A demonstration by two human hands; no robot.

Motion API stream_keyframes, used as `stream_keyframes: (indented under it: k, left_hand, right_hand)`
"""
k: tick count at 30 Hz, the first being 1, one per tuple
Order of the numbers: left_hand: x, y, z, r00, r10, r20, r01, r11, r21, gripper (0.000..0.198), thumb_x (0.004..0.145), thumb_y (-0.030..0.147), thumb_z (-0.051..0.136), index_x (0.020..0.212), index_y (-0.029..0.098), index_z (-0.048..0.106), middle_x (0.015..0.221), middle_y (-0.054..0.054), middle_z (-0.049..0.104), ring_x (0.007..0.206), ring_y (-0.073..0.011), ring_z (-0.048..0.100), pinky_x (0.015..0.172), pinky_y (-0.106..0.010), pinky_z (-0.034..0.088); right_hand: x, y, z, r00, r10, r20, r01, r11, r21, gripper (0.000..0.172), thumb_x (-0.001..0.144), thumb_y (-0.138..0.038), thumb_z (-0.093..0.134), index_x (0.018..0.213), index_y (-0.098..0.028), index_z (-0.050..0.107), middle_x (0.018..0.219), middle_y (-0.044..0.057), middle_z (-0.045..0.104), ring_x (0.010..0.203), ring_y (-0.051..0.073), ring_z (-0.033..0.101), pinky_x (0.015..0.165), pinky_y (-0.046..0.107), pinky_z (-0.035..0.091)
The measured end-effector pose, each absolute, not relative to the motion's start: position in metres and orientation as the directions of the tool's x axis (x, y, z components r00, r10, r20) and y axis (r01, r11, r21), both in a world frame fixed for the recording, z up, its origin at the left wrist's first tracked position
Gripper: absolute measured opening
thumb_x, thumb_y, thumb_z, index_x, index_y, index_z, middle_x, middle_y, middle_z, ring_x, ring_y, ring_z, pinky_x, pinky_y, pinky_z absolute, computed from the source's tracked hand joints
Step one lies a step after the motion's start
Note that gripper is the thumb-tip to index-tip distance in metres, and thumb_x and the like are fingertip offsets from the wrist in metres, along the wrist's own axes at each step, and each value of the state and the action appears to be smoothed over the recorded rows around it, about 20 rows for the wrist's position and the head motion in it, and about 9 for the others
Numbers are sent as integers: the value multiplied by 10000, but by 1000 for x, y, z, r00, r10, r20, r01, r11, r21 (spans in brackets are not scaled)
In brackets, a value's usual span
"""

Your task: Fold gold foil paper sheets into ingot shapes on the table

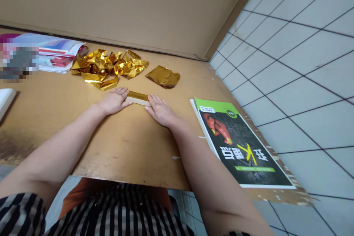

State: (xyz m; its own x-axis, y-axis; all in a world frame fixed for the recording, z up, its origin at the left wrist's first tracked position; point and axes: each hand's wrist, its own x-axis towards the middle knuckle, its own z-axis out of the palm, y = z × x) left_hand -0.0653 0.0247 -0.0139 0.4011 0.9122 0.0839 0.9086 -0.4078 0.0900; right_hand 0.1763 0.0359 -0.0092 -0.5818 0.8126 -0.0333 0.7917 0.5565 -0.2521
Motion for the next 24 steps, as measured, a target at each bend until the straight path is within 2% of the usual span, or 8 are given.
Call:
stream_keyframes:
  k: [5,10,16,21,24]
  left_hand:
    - [-65,24,-12,378,921,90,921,-384,66,587,981,498,348,1395,105,483,1487,-148,464,1398,-266,401,1164,-386,293]
    - [-63,22,-10,366,925,102,927,-372,53,529,988,441,352,1361,102,512,1456,-144,503,1375,-261,431,1152,-392,321]
    - [-61,23,-9,415,892,179,898,-433,75,426,998,397,319,1162,193,655,1202,-88,672,1193,-234,583,1062,-385,431]
    - [-61,26,-13,404,886,227,896,-433,95,388,981,361,354,1138,224,682,1134,-64,692,1149,-228,609,1038,-381,460]
    - [-62,27,-17,404,881,245,892,-439,109,377,964,343,383,1140,205,686,1146,-77,691,1142,-233,615,1028,-376,469]
  right_hand:
    - [175,36,-9,-583,812,-36,792,558,-248,645,970,-492,287,1508,-139,325,1588,150,296,1480,262,236,1194,479,226]
    - [172,32,-1,-560,823,-98,817,528,-232,665,974,-474,278,1513,-85,301,1601,164,250,1490,265,197,1207,457,191]
    - [177,30,12,-531,835,-144,840,498,-212,646,981,-431,268,1510,-62,303,1600,165,246,1492,260,188,1209,458,186]
    - [173,28,13,-500,860,-102,861,480,-167,627,979,-405,307,1481,-32,352,1583,189,284,1491,272,188,1213,460,173]
    - [161,23,10,-542,839,-55,833,527,-170,615,975,-398,330,1477,-43,362,1575,185,309,1485,276,211,1211,466,183]
